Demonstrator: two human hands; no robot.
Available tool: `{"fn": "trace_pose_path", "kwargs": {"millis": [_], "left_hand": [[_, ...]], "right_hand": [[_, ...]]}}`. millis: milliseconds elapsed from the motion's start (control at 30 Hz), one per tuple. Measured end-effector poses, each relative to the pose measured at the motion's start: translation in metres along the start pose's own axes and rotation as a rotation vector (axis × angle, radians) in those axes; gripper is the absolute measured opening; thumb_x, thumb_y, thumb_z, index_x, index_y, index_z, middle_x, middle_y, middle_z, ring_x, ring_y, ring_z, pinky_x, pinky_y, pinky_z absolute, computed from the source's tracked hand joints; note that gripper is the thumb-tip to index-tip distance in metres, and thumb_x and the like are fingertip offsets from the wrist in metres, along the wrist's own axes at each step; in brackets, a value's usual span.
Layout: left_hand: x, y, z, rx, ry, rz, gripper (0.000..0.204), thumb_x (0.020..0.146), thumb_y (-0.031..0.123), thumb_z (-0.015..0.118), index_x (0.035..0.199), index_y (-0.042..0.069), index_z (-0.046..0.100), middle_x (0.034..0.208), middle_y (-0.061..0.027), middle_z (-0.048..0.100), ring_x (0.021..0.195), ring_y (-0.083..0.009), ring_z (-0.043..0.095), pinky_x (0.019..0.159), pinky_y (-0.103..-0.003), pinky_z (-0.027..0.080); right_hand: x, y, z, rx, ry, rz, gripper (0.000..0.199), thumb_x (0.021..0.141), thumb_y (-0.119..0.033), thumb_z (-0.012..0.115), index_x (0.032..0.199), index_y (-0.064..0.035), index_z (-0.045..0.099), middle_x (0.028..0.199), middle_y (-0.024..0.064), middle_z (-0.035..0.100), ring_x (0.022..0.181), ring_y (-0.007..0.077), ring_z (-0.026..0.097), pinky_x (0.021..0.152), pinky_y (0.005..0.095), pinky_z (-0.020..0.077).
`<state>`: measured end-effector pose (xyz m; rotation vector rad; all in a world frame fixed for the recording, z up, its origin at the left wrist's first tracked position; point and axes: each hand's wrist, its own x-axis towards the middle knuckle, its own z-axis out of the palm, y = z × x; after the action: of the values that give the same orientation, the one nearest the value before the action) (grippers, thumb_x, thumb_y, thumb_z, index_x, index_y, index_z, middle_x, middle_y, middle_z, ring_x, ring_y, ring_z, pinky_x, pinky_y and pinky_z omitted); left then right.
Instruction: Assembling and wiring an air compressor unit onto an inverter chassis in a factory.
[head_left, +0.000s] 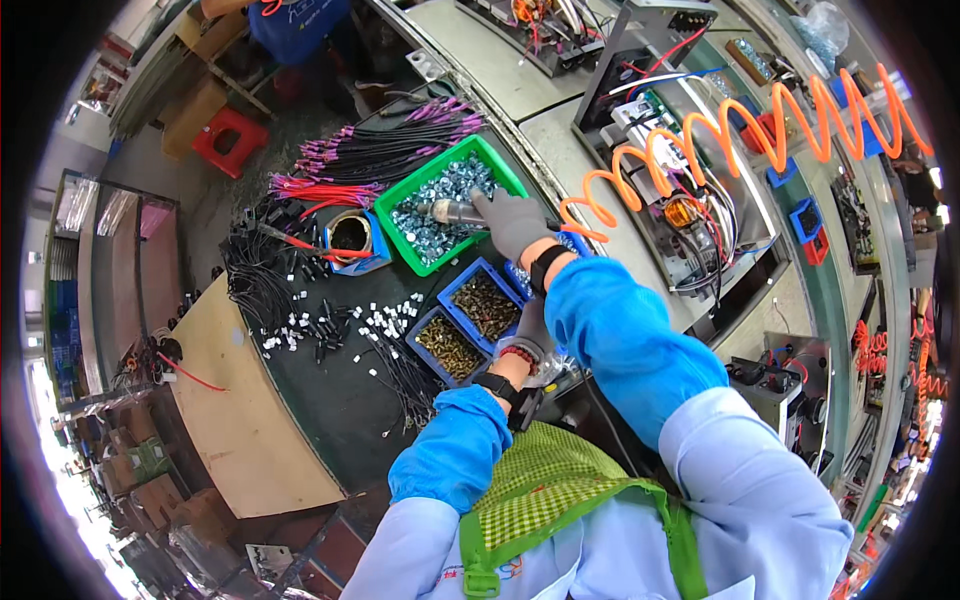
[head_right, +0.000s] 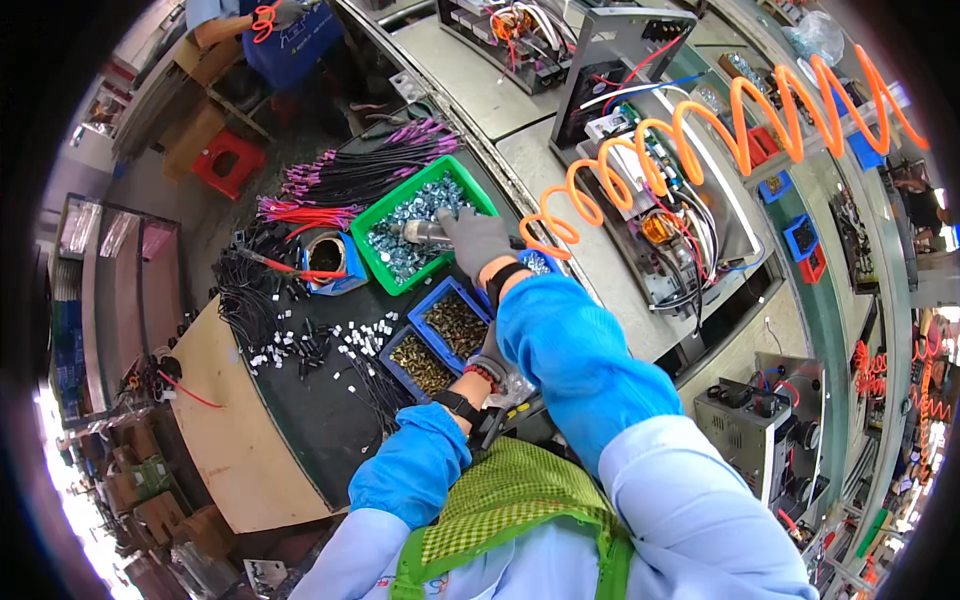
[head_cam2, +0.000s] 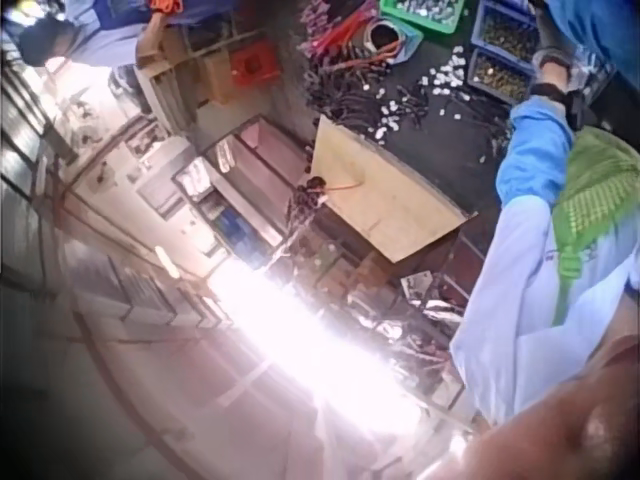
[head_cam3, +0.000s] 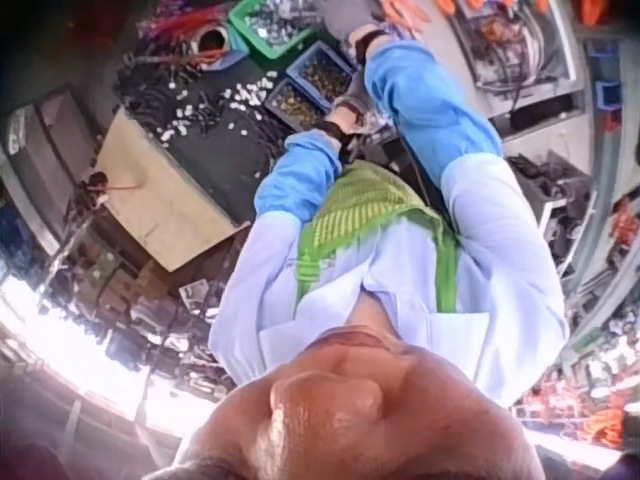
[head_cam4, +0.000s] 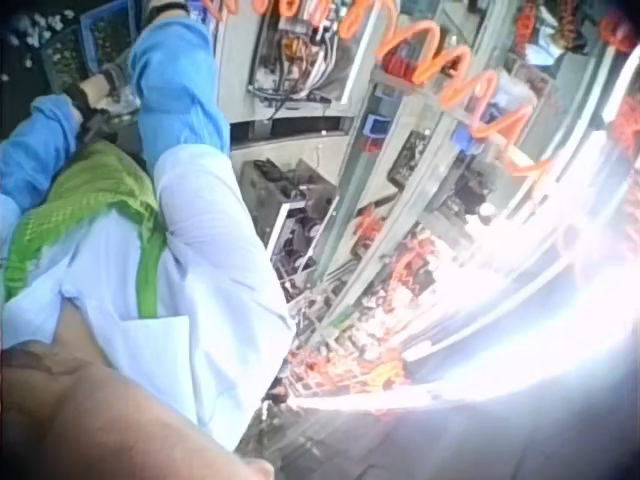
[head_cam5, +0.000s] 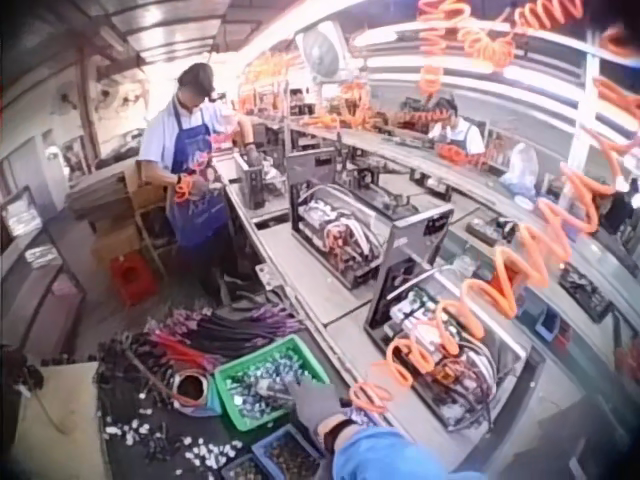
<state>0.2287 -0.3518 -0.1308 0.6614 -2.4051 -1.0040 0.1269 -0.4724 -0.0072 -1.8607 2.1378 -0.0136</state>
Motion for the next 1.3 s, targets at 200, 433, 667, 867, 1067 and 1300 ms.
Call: {"fn": "trace_pose_path", "kwargs": {"millis": [200, 433, 667, 867, 1067, 1300], "left_hand": [[0.011, 0.011, -0.043, -1.114, -0.147, -0.753, 0.017, 0.092, 0.011, 0.055, 0.103, 0.003, 0.065, 0.087, -0.0051, 0.066, 0.072, -0.0136, 0.064, 0.067, -0.027, 0.052], [0.022, 0.01, -0.063, -1.724, -0.255, -1.012, 0.028, 0.099, 0.016, 0.051, 0.12, -0.001, 0.055, 0.103, -0.0095, 0.061, 0.091, -0.0222, 0.063, 0.083, -0.033, 0.056], [0.036, 0.04, -0.053, -1.33, -0.304, -0.935, 0.032, 0.095, 0.005, 0.057, 0.126, -0.001, 0.053, 0.102, -0.0073, 0.061, 0.093, -0.0161, 0.061, 0.083, -0.026, 0.054], [0.055, 0.199, -0.033, -1.226, -0.585, -0.713, 0.033, 0.094, 0.005, 0.059, 0.126, 0.002, 0.054, 0.103, -0.0055, 0.064, 0.083, -0.0098, 0.061, 0.066, -0.021, 0.049], [0.018, 0.317, 0.036, -0.879, -0.83, -0.398, 0.034, 0.094, 0.014, 0.062, 0.125, 0.001, 0.056, 0.105, -0.0051, 0.068, 0.089, -0.0087, 0.064, 0.067, -0.019, 0.048], [-0.045, 0.408, 0.113, -0.794, -1.008, -0.193, 0.026, 0.093, 0.008, 0.061, 0.117, -0.002, 0.061, 0.101, -0.0072, 0.067, 0.087, -0.0117, 0.066, 0.067, -0.024, 0.056]], "right_hand": [[-0.04, 0.018, -0.048, 0.298, -0.132, -0.013, 0.045, 0.074, -0.016, 0.064, 0.118, -0.0102, 0.058, 0.097, 0.0192, 0.068, 0.094, 0.0371, 0.066, 0.081, 0.0455, 0.0516], [-0.246, 0.088, -0.102, 0.94, -0.222, 0.261, 0.059, 0.074, -0.025, 0.078, 0.121, -0.0005, 0.051, 0.086, 0.0054, 0.059, 0.07, 0.0143, 0.061, 0.06, 0.0299, 0.05], [-0.418, 0.066, -0.065, 1.336, -0.173, 0.642, 0.068, 0.076, -0.023, 0.077, 0.132, -0.0019, 0.044, 0.085, 0.0051, 0.055, 0.059, 0.0114, 0.054, 0.051, 0.0267, 0.0457], [-0.518, 0.035, -0.055, 1.374, -0.025, 0.784, 0.068, 0.075, -0.036, 0.077, 0.127, -0.0015, 0.049, 0.102, 0.0138, 0.063, 0.096, 0.02, 0.06, 0.086, 0.0337, 0.0476], [-0.637, 0.018, -0.029, 1.318, 0.291, 0.9, 0.065, 0.075, -0.034, 0.076, 0.125, -0.0015, 0.05, 0.098, 0.0157, 0.064, 0.085, 0.021, 0.063, 0.074, 0.0341, 0.0495], [-0.751, -0.008, 0.015, 1.333, 0.437, 1.045, 0.066, 0.076, -0.032, 0.076, 0.128, -0.0015, 0.048, 0.1, 0.0133, 0.063, 0.091, 0.0193, 0.061, 0.08, 0.0353, 0.0481]]}}
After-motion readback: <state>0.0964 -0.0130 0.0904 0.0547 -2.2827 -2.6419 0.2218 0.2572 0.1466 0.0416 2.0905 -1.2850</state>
